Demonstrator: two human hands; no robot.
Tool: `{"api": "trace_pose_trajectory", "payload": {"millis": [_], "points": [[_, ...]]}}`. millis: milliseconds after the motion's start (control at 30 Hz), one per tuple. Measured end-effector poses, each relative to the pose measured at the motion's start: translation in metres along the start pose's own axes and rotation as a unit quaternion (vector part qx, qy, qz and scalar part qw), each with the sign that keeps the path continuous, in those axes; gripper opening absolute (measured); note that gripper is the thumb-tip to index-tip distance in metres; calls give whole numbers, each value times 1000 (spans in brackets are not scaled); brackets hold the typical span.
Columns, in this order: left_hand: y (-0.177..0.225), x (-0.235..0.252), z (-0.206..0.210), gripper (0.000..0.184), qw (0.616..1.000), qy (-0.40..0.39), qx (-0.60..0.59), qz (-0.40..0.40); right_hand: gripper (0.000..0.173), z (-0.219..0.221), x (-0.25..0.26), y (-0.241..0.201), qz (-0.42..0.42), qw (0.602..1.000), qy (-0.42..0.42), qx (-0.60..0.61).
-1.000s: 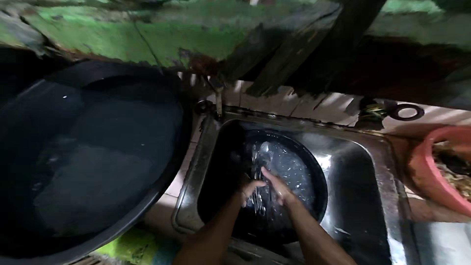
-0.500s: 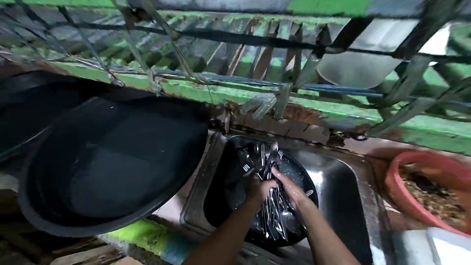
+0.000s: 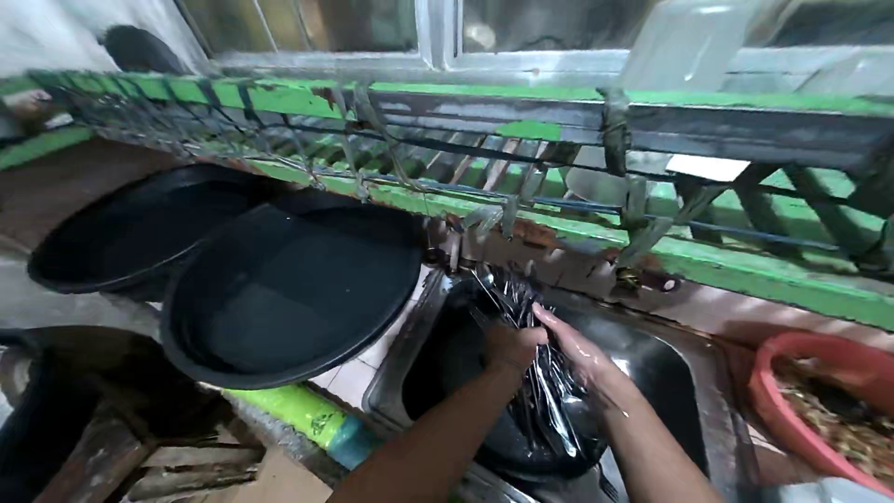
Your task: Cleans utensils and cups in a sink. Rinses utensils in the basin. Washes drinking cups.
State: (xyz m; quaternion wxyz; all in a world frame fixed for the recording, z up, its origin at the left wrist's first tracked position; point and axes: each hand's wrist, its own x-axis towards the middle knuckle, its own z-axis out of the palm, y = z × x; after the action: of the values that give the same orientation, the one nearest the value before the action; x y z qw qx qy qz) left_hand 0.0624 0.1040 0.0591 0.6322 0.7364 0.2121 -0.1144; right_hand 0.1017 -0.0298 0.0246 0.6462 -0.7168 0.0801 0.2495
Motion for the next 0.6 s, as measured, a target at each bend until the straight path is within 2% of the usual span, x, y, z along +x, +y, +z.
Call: {"api": "trace_pose_trajectory", "payload": {"millis": [133, 300, 400, 600], "points": [[17, -12, -15, 46, 999, 27, -12, -14, 67, 12, -6, -29, -12, 998, -26, -57], [36, -28, -34, 56, 993, 73, -88, -24, 64, 34, -25, -77, -41, 992, -45, -106], [54, -34, -51, 62, 989, 104, -91, -52, 66, 49, -30, -102, -66, 986, -83, -128], [65, -47, -111, 51, 974, 157, -160, -37, 65, 108, -36, -143, -99, 968, -159, -168]]}}
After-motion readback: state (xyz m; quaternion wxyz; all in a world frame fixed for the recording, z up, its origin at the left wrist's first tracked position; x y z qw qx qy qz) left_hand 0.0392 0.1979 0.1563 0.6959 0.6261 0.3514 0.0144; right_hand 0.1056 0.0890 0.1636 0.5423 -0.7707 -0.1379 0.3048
